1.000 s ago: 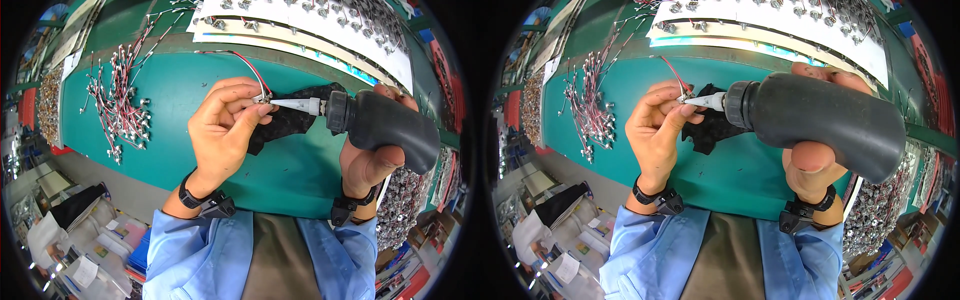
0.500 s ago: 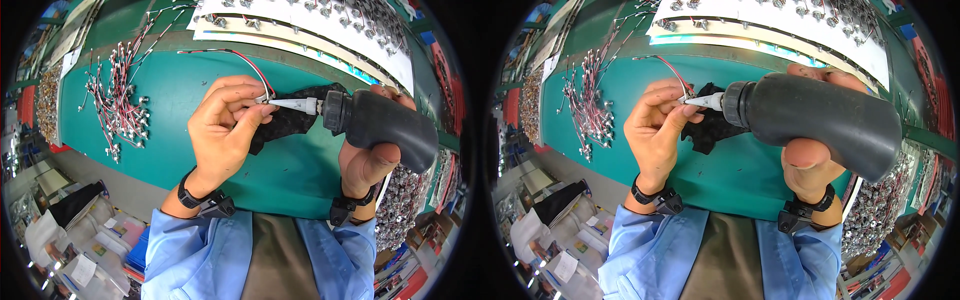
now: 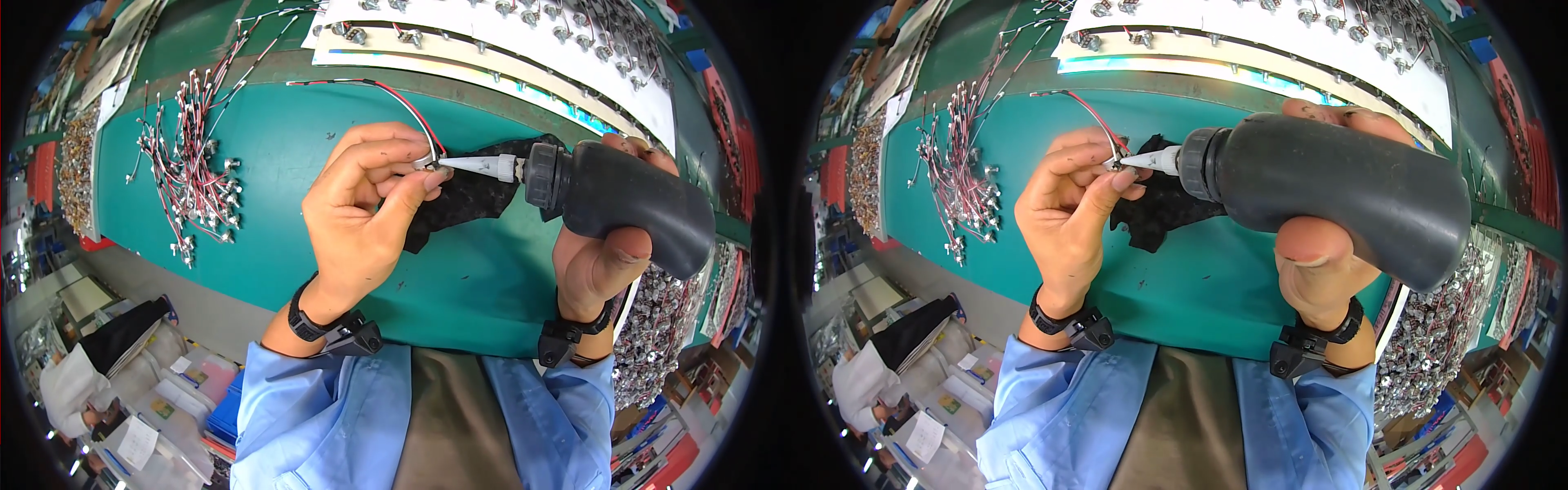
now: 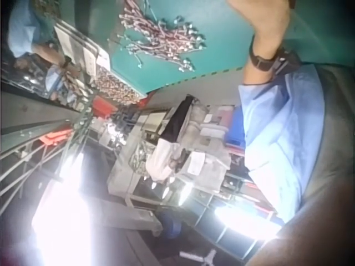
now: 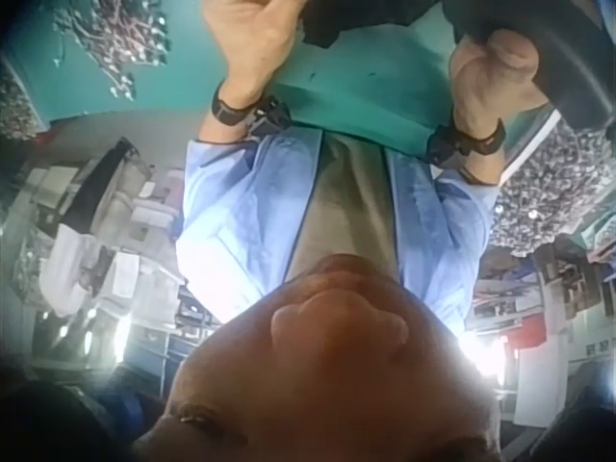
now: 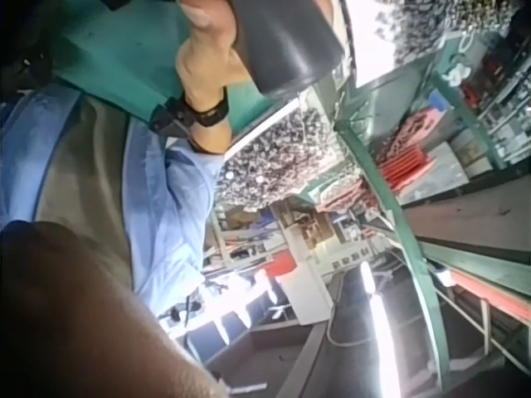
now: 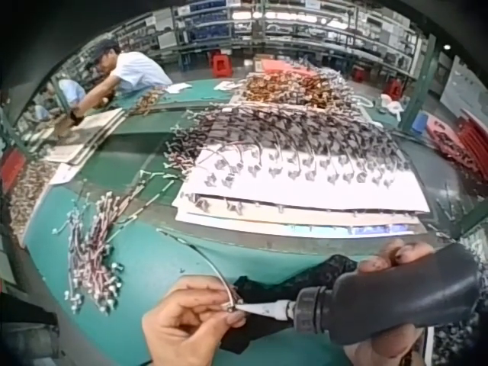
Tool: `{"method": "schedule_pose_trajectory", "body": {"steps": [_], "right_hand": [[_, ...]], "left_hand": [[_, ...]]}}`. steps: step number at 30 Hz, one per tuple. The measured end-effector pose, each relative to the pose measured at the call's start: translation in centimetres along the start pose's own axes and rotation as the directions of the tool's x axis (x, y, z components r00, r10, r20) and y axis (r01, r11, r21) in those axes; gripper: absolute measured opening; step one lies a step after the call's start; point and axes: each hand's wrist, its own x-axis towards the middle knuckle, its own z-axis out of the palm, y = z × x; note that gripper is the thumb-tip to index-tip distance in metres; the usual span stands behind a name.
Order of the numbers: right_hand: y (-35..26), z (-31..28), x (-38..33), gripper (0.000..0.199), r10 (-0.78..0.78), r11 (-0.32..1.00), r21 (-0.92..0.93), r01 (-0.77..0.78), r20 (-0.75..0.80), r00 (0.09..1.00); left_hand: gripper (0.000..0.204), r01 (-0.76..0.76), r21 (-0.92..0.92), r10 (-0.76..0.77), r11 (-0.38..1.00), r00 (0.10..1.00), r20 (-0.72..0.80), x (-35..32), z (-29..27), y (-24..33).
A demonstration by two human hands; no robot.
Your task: The person picks up a wire assembly from a pile, applies glue to the connector using a squeeze bottle, and places the finished piece onto a tray, repeating this process while occasionally using a cloth to wipe the bottle tip.
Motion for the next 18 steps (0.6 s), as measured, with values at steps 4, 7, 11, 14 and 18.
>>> {"method": "schedule_pose_trajectory", "body": {"steps": [4, 7, 11, 14, 18], "right_hand": [[0.30, 0.03, 0.03, 0.074, -0.023, 1.000, 0.004, 0.023, -0.021, 1.000], [0.44, 0.00, 0.05, 0.074, -0.045, 0.999, 0.004, 0.045, -0.034, 0.998], [0.31, -0.11, 0.09, 0.074, -0.021, 0.999, 0.026, 0.021, -0.013, 1.000], [0.34, -0.14, 0.18, 0.073, -0.038, 0.999, -0.013, 0.038, -0.024, 0.999], [0.48, -0.25, 0.23, 0.073, -0.031, 1.000, -0.004, 0.031, 0.005, 1.000]], "left_hand": [[0.017, -0.008, 0.004, 0.008, 1.000, 1.000, 0.005, 0.03, -0.07, -0.04], [0.018, -0.013, 0.000, 0.013, 1.000, 1.000, 0.009, 0.06, -0.09, -0.09], [0.018, -0.012, 0.009, 0.012, 1.000, 1.000, 0.016, 0.05, -0.08, -0.07], [0.018, -0.006, 0.011, 0.006, 1.000, 1.000, 0.014, -0.04, 0.00, -0.02], [0.019, 0.004, 0.000, -0.004, 1.000, 1.000, 0.008, -0.03, -0.04, -0.11]]}}
